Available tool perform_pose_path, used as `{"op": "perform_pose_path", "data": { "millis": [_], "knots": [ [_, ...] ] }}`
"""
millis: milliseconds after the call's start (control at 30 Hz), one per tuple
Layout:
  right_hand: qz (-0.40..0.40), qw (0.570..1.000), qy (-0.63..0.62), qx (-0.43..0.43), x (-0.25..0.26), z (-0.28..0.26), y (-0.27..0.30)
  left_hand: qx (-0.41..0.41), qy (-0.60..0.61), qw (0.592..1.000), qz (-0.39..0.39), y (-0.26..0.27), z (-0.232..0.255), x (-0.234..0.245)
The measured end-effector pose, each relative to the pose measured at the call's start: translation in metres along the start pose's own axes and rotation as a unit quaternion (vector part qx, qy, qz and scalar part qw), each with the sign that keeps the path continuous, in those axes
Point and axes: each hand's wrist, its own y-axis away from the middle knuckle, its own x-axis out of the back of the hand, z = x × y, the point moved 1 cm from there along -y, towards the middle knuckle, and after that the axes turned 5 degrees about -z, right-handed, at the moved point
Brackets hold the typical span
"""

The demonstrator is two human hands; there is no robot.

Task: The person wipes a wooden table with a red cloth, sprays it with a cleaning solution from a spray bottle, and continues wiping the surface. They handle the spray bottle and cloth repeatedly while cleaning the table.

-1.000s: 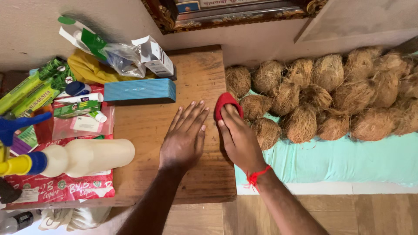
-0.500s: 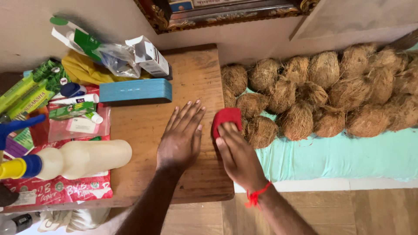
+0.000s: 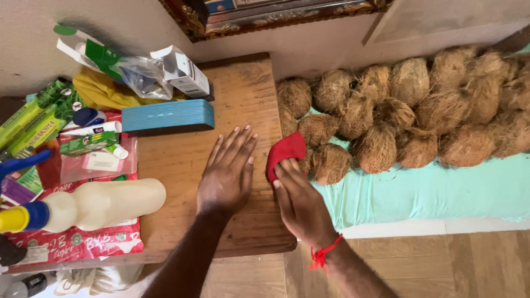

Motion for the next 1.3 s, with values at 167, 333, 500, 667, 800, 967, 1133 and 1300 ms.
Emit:
{"op": "perform_pose_path", "data": {
  "millis": [167,333,500,667,800,967,1133,1300],
  "knots": [
    [-0.014,0.999,0.027,0.018,-0.001,0.016,-0.037,-0.005,0.001,1.0,0.001,0.001,0.001,0.001],
    [0.011,1.0,0.01,0.006,-0.008,0.019,-0.058,-0.007,0.002,1.0,0.003,0.003,0.001,0.001],
    [-0.015,0.999,-0.037,-0.027,-0.004,0.013,-0.025,-0.01,-0.006,1.0,0.0,0.0,0.001,0.001],
    [-0.035,0.997,-0.046,-0.05,-0.004,0.008,0.001,-0.002,0.003,1.0,-0.004,0.002,-0.003,-0.001],
    [-0.023,0.999,-0.035,-0.017,-0.005,0.02,-0.032,-0.003,-0.001,1.0,-0.003,0.001,-0.001,0.0],
    [0.005,0.998,-0.063,-0.023,-0.01,0.04,-0.073,-0.008,0.008,1.0,0.002,0.004,0.0,0.001],
    [-0.06,0.983,-0.126,-0.116,-0.017,0.045,-0.015,-0.006,0.004,1.0,0.007,0.003,0.001,0.002],
    [-0.043,0.966,-0.205,-0.154,-0.021,0.045,0.056,-0.007,0.006,1.0,0.008,0.003,0.0,0.001]
  ]
}}
